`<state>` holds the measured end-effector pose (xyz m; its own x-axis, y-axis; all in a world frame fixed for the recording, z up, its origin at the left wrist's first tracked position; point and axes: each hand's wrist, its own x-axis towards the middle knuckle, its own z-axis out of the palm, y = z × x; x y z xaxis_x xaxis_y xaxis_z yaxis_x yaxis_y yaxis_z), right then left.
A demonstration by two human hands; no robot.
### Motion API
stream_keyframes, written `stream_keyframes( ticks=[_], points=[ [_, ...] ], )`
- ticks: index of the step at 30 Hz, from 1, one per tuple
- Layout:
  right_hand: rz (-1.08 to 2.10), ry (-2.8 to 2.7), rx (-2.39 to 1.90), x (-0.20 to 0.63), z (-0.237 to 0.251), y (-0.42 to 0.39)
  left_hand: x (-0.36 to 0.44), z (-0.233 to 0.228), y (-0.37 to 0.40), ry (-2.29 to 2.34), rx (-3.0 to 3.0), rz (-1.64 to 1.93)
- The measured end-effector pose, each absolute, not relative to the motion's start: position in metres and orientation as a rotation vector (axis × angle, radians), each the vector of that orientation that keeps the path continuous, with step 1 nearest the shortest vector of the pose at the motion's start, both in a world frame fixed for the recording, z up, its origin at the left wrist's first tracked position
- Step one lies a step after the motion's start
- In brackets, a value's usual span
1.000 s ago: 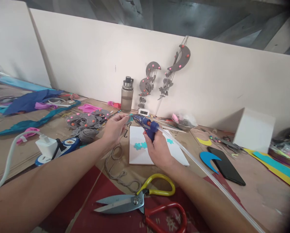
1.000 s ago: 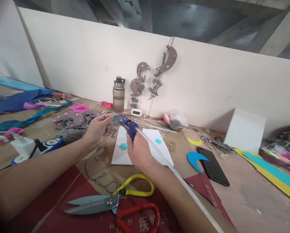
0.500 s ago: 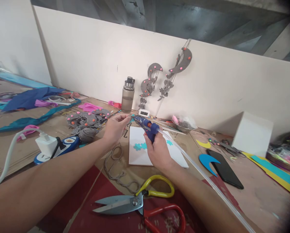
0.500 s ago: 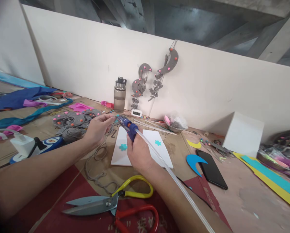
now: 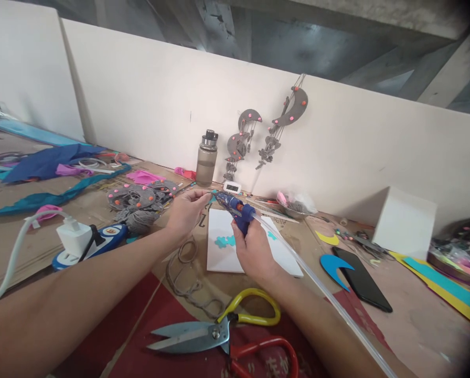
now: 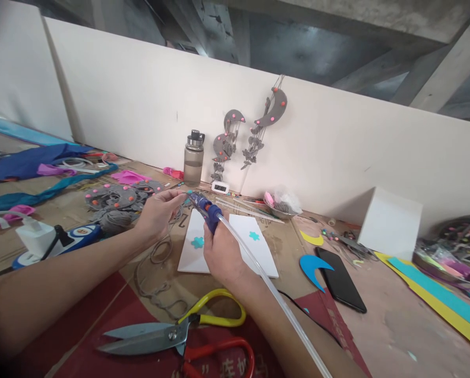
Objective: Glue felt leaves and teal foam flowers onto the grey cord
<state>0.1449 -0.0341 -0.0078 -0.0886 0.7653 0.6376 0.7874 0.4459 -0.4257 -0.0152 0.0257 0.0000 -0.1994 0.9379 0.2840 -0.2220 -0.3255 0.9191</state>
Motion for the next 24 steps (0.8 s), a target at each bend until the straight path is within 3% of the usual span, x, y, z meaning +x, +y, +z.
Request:
stream_keyframes(
  ticks=[24],
  points=[
    [-0.012,-1.808,-1.286,0.1443,-0.0083,-0.0337,-0.0173,-0.0083,0.03,0.957,1.2,1.657]
  ],
)
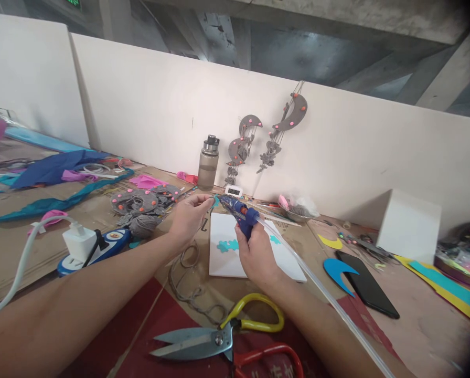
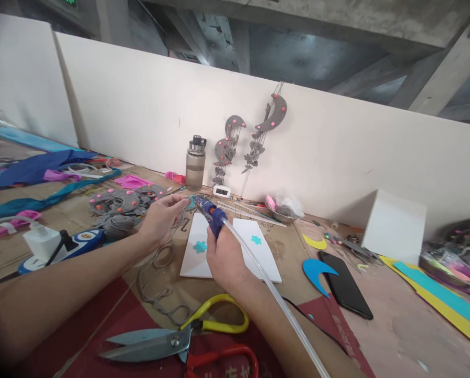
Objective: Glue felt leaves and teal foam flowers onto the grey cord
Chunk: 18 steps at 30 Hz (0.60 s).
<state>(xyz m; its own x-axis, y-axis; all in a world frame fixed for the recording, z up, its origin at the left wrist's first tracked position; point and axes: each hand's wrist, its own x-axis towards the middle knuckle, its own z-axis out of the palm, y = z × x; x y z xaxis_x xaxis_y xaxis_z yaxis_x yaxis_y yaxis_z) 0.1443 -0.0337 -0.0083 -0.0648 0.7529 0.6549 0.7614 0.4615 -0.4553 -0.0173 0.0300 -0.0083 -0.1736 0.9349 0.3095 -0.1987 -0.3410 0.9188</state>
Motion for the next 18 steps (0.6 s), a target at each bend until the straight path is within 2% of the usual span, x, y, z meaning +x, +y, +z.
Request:
stream_keyframes(
  ticks=[18],
  points=[
    [0.057,-1.807,-1.287,0.1424,-0.007,-0.036,-0.0167,-0.0058,0.0271,0.972,1.185,1.654]
  ],
)
